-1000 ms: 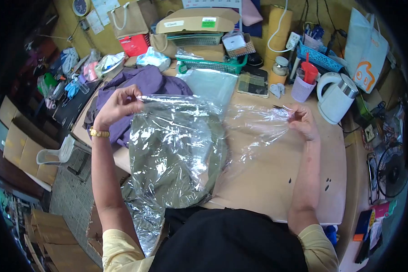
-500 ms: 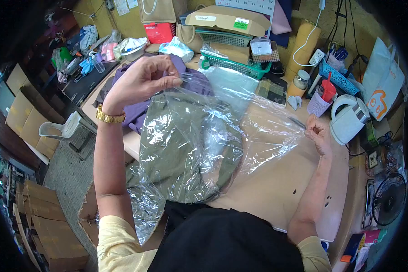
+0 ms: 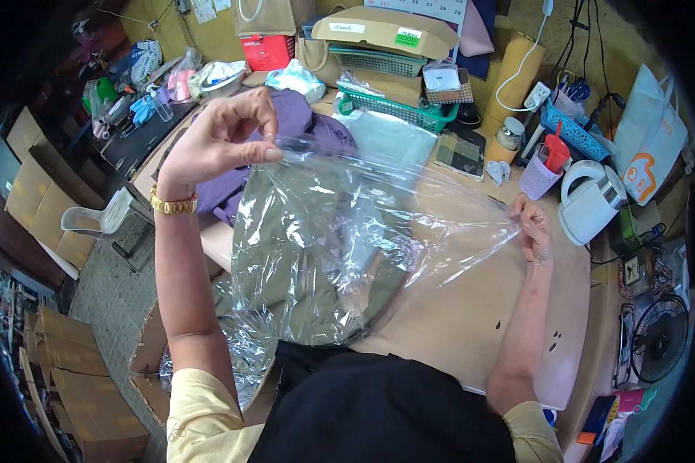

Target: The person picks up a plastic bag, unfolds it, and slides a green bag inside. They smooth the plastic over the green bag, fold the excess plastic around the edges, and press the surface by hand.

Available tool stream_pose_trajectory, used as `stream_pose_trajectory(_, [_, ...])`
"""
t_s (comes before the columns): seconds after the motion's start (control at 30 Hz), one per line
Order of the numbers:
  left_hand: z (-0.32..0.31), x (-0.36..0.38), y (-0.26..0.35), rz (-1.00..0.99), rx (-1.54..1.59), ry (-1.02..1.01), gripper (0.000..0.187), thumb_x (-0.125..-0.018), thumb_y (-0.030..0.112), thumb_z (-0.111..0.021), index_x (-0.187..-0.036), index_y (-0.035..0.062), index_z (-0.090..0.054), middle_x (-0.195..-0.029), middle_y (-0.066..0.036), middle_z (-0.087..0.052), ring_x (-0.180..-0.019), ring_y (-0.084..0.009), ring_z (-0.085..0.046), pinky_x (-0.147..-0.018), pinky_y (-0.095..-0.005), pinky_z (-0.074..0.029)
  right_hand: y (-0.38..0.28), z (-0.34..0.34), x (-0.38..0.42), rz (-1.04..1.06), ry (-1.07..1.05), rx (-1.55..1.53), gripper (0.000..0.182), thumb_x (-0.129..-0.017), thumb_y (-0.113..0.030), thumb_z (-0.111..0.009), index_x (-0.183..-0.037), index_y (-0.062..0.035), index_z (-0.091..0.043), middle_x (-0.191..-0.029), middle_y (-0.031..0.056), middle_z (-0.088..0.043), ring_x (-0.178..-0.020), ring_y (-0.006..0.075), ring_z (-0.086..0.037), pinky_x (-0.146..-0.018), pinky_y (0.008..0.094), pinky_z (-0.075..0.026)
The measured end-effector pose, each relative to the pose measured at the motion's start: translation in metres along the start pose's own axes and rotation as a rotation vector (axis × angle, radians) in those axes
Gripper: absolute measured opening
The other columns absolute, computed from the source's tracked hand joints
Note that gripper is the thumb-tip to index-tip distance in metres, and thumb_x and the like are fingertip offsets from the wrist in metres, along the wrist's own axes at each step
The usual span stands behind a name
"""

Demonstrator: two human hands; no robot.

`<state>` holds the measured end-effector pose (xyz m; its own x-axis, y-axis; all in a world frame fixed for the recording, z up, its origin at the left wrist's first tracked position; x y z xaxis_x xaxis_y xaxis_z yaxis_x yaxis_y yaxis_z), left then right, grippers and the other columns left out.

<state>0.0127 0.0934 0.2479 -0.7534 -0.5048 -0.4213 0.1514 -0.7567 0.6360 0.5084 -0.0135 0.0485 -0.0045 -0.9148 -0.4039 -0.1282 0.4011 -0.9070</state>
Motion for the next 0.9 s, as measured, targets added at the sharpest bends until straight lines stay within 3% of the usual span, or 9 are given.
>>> stream_pose_trajectory(0.13, [-0.005,0.006,-0.037,0.175,0.014,-0.010,0.024,-0.089,0.027,-0.075,-0.091,0.0068,-0.061,-0.086,0.006,-0.049,-0.079,-0.0040,-0.041,-0.067,-0.0228,-0.035,-0.005,-0.019,-0.005,0.120,-0.007,-0.290,0.022,-0.077,-0.018,-0.079,-0.076,-0.0099,-0.058,-0.102,0.0052,-0.054,-0.102,0.0211,-0.053,-0.095,0.0356,-0.042])
stream_pose_trajectory(0.23, [-0.007,0.003,-0.065,0.183,0.707,0.245,0.022,-0.102,0.027,-0.056,-0.105,0.0061,-0.063,-0.114,-0.003,-0.062,-0.108,-0.0138,-0.057,-0.091,-0.0290,-0.045,-0.004,-0.040,-0.015,0.191,0.096,-0.523,0.010,-0.086,-0.010,-0.067,-0.084,-0.0089,-0.057,-0.093,0.0076,-0.050,-0.094,0.0246,-0.050,-0.107,0.0478,-0.039])
stream_pose_trajectory(0.37, [-0.022,-0.014,-0.039,0.123,1.162,0.380,0.024,-0.102,0.028,-0.055,-0.109,0.0076,-0.065,-0.115,-0.009,-0.067,-0.124,-0.0268,-0.057,-0.101,-0.0414,-0.046,-0.018,-0.070,-0.022,0.137,0.495,-0.799,0.004,-0.091,-0.004,-0.059,-0.088,-0.0063,-0.056,-0.083,0.0061,-0.052,-0.086,0.0215,-0.052,-0.115,0.0556,-0.033])
stream_pose_trajectory(0.43, [-0.029,-0.018,-0.035,0.064,1.249,0.347,0.023,-0.102,0.028,-0.054,-0.106,0.0073,-0.065,-0.112,-0.009,-0.067,-0.117,-0.0252,-0.060,-0.100,-0.0417,-0.047,-0.021,-0.078,-0.026,0.271,0.012,-0.981,0.008,-0.096,-0.010,-0.059,-0.089,-0.0054,-0.056,-0.072,0.0015,-0.048,-0.069,0.0133,-0.049,-0.095,0.0444,-0.050])
stream_pose_trajectory(0.47, [-0.035,-0.020,-0.028,0.005,1.332,0.315,0.023,-0.102,0.028,-0.054,-0.103,0.0071,-0.065,-0.108,-0.009,-0.067,-0.109,-0.0235,-0.063,-0.100,-0.0420,-0.048,-0.022,-0.079,-0.024,0.268,0.015,-0.980,0.008,-0.096,-0.010,-0.059,-0.089,-0.0054,-0.056,-0.072,0.0015,-0.048,-0.069,0.0133,-0.049,-0.095,0.0444,-0.050])
stream_pose_trajectory(0.53, [-0.070,-0.027,-0.011,-0.053,0.968,0.347,0.017,-0.097,0.015,-0.060,-0.111,0.0068,-0.055,-0.091,-0.003,-0.061,-0.084,-0.0176,-0.060,-0.087,-0.0361,-0.052,-0.026,-0.091,-0.023,0.127,0.009,-0.573,0.020,-0.097,-0.022,-0.063,-0.092,-0.0041,-0.057,-0.068,-0.0027,-0.043,-0.058,0.0060,-0.039,-0.066,0.0285,-0.048])
stream_pose_trajectory(0.63, [-0.147,-0.037,0.018,0.060,0.252,0.232,0.054,-0.086,0.004,-0.067,-0.131,0.0083,-0.038,-0.078,-0.004,-0.056,-0.072,-0.0198,-0.059,-0.070,-0.0353,-0.052,-0.035,-0.141,-0.015,0.147,0.140,-0.045,0.030,-0.091,-0.023,-0.073,-0.107,-0.0019,-0.058,-0.066,-0.0077,-0.043,-0.054,0.0031,-0.037,-0.053,0.0199,-0.032])
stream_pose_trajectory(0.7, [-0.188,-0.039,0.029,0.179,0.146,0.069,0.069,-0.082,0.000,-0.064,-0.141,0.0089,-0.029,-0.071,-0.011,-0.054,-0.066,-0.0296,-0.060,-0.064,-0.0418,-0.050,-0.051,-0.177,-0.003,0.072,0.112,0.021,0.028,-0.089,-0.020,-0.075,-0.104,-0.0015,-0.060,-0.067,-0.0083,-0.044,-0.056,0.0018,-0.038,-0.053,0.0191,-0.031])
stream_pose_trajectory(0.9, [-0.230,-0.038,0.018,0.099,0.122,0.217,0.089,-0.075,-0.008,-0.060,-0.152,0.0088,-0.019,-0.068,-0.007,-0.051,-0.062,-0.0310,-0.057,-0.063,-0.0400,-0.046,-0.025,-0.181,-0.005,-0.007,0.124,0.125,0.017,-0.085,-0.009,-0.078,-0.091,-0.0025,-0.063,-0.069,-0.0066,-0.053,-0.058,-0.0013,-0.038,-0.052,0.0183,-0.029])
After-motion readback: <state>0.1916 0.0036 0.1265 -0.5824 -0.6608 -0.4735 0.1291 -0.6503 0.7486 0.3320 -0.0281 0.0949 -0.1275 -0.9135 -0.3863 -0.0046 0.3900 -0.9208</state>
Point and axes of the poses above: each hand's wrist, its own x-axis away from the middle knuckle, its own z-axis out of the back of the hand, y = z × x, the point moved 3 cm from there along -x, towards the middle knuckle
